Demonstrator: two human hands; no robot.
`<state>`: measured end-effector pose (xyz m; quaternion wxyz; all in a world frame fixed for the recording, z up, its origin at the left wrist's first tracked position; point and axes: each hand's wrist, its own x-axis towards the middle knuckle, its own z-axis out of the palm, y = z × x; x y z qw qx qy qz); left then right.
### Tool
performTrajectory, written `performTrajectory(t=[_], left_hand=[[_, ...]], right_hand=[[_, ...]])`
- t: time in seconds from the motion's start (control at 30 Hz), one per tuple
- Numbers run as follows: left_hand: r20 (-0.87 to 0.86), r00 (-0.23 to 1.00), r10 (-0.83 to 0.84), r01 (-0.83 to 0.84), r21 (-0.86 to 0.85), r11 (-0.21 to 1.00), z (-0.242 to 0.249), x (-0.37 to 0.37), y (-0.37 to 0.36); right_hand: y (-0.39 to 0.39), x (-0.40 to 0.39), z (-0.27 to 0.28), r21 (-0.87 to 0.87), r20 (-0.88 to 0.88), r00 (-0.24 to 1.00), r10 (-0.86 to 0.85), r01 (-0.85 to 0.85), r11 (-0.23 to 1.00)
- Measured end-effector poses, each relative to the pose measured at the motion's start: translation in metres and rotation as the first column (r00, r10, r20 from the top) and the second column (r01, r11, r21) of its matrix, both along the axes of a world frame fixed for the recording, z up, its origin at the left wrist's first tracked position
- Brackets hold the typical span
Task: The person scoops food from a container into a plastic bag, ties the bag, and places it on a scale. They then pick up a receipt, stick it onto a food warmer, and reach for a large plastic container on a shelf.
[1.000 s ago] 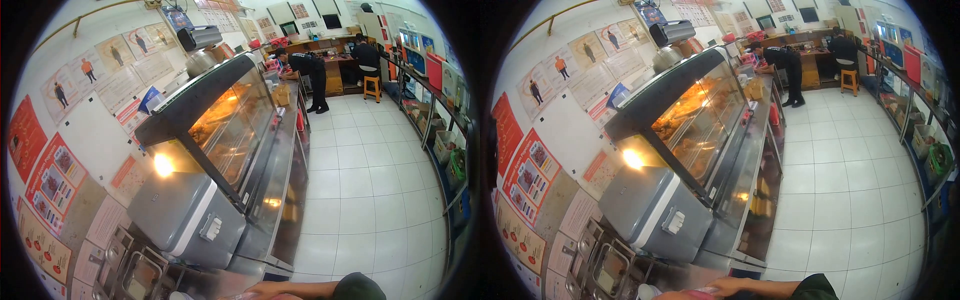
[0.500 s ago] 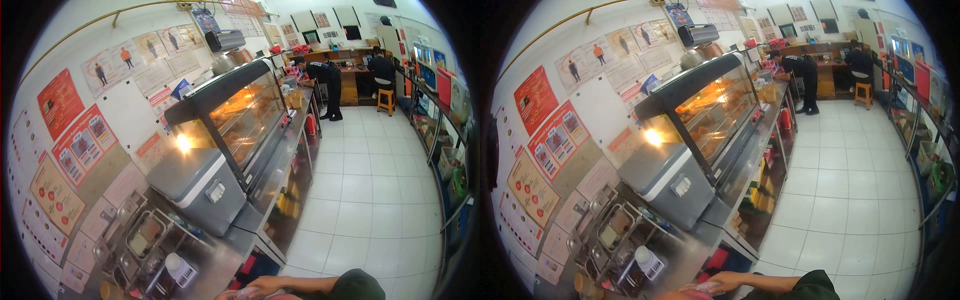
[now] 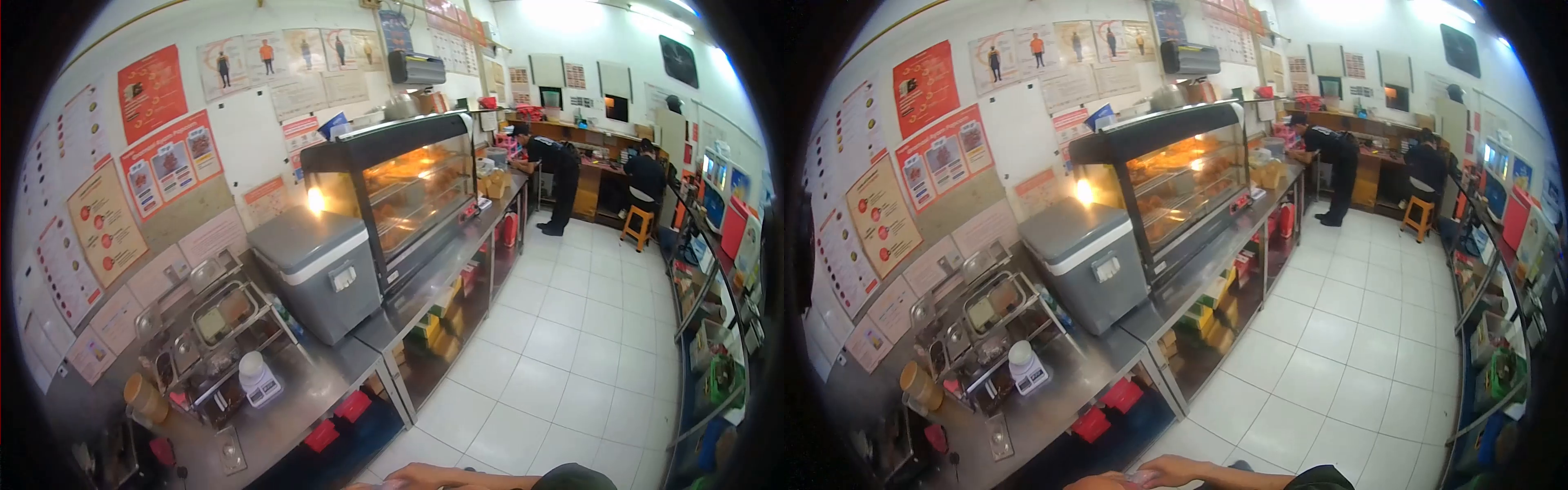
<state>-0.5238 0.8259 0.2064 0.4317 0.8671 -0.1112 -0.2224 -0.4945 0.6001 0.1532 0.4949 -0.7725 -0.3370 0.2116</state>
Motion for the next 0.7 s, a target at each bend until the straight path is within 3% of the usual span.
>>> performTrajectory(t=[0.1, 0.17, 0.27, 0.37, 0.4, 0.5, 0.57, 0.7], left_hand=[[0.163, 0.987, -0.009, 0.017, -0.042, 0.999, -0.026, 0.004, -0.012], [0.258, 0.966, -0.024, 0.042, -0.063, 0.997, -0.038, -0.004, -0.023], [0.132, 0.984, -0.120, 0.121, -0.001, 0.993, 0.011, -0.007, -0.071], [0.073, 0.995, -0.075, 0.080, -0.073, 0.994, -0.035, 0.007, -0.102], [0.077, 0.994, -0.074, 0.080, -0.075, 0.994, -0.030, 0.010, -0.118], [0.130, 0.981, -0.144, 0.158, -0.107, 0.982, -0.026, 0.012, -0.158], [0.296, 0.942, -0.155, 0.177, -0.051, 0.983, -0.038, 0.020, -0.174], [0.387, 0.920, -0.057, 0.076, -0.034, 0.997, -0.020, 0.014, -0.198]], right_hand=[[-0.015, -0.009, -0.006, 0.091, -0.071, 0.997, 0.021, -0.015, 0.996], [-0.031, -0.014, -0.013, 0.052, -0.088, 0.996, 0.024, -0.019, 0.998], [-0.069, -0.018, -0.012, -0.005, -0.054, 0.998, -0.016, 0.016, 1.000], [-0.113, -0.026, -0.025, 0.067, -0.042, 0.992, -0.116, 0.118, 0.991], [-0.127, -0.030, -0.026, 0.050, -0.086, 0.984, -0.157, 0.162, 0.986], [-0.166, -0.038, -0.024, 0.031, -0.194, 0.959, -0.207, 0.217, 0.976], [-0.185, -0.039, -0.026, 0.031, -0.258, 0.944, -0.206, 0.221, 0.975], [-0.203, -0.031, -0.019, 0.029, -0.286, 0.938, -0.198, 0.215, 0.976]])
